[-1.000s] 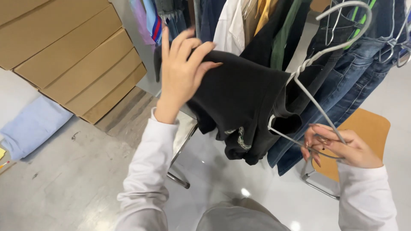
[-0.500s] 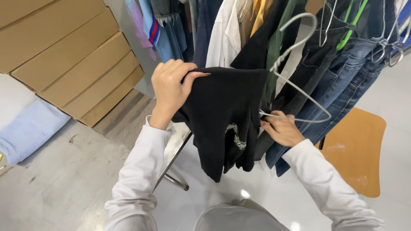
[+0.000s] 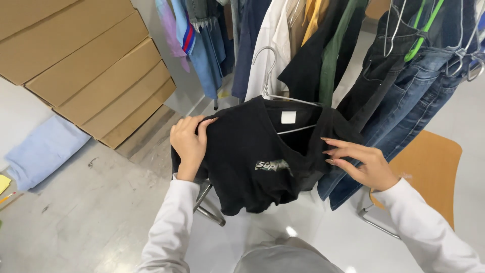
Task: Hanging folded clothes onto a clothing rack using hangers
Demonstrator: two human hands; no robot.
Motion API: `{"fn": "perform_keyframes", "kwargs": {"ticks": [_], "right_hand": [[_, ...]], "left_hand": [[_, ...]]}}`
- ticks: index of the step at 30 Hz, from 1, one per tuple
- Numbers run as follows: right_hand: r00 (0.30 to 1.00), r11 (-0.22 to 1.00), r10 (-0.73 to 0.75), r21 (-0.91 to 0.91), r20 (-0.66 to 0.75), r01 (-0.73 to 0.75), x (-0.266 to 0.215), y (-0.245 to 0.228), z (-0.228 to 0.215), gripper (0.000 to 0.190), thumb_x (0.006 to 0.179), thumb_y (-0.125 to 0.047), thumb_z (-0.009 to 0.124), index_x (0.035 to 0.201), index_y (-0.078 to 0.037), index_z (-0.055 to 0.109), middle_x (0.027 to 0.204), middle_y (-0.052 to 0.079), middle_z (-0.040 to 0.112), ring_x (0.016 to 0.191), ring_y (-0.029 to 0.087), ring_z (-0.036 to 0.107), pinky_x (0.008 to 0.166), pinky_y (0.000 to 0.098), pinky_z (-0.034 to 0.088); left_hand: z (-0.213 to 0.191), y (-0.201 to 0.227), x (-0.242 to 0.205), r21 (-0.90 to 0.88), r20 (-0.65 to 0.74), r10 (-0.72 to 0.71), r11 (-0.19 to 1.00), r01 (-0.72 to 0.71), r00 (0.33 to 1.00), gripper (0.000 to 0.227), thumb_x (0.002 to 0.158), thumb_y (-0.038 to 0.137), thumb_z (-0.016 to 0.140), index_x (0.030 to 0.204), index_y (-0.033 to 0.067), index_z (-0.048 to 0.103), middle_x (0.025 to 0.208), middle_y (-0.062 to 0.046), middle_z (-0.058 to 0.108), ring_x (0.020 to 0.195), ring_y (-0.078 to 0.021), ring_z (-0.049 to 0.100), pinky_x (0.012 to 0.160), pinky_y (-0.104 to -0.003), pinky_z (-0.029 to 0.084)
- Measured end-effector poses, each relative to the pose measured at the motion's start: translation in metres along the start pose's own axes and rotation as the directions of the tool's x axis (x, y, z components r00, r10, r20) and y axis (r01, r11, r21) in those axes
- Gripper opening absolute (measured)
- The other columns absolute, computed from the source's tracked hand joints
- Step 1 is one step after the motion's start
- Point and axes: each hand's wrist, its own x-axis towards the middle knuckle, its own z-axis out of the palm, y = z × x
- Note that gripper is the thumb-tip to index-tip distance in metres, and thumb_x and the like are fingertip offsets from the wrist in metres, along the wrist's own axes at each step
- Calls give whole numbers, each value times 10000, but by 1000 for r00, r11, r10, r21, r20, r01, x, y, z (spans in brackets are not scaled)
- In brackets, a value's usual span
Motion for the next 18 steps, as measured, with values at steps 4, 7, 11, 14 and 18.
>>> {"fn": "perform_keyframes", "kwargs": {"ticks": [4, 7, 11, 14, 18], "right_hand": [[936, 953, -153, -298, -317, 54, 14, 31, -21, 45, 1051, -8, 748, 1036, 5, 707, 1372, 236, 736, 1285, 371, 724, 1173, 454, 555], [988, 869, -30, -493, -151, -49, 23, 65, -36, 1011, 872, -302, 831, 1696, -15, 321, 1746, 354, 246, 1640, 538, 223, 1323, 645, 239], [997, 856, 3, -516, -82, -45, 15, 99, -28, 417, 1007, -187, 745, 1360, 14, 649, 1363, 223, 713, 1278, 389, 667, 1120, 475, 521], [990, 876, 110, -462, -83, -136, 10, 102, -25, 164, 1099, -114, 646, 1233, -34, 698, 1151, 106, 778, 1025, 294, 747, 933, 390, 578], [978, 895, 167, -396, -124, -203, 15, 83, -13, 142, 1122, -256, 649, 1083, -164, 749, 944, -4, 836, 896, 236, 806, 816, 336, 620]], "left_hand": [[-3, 5, 0, -137, -30, -24, 990, 19, 999, 142, 1010, 250, 834, 880, 211, 795, 749, 68, 653, 694, -152, 540, 710, -334, 348], [-4, 11, 5, -193, -25, -15, 981, 10, 1000, 153, 994, 245, 843, 863, 203, 776, 714, 71, 624, 699, -137, 547, 706, -327, 338], [-10, 24, 14, -268, 20, 38, 963, -31, 999, 181, 1038, 261, 784, 865, 208, 790, 696, 66, 590, 681, -134, 505, 705, -322, 327], [-8, 18, 17, -293, 52, 66, 955, -48, 996, 188, 1058, 288, 757, 889, 219, 804, 709, 65, 595, 692, -139, 496, 713, -321, 322], [-5, 17, 21, -438, 71, 35, 899, 0, 997, 116, 1005, 248, 818, 938, 155, 797, 686, 28, 635, 690, -183, 587, 751, -313, 391]]}}
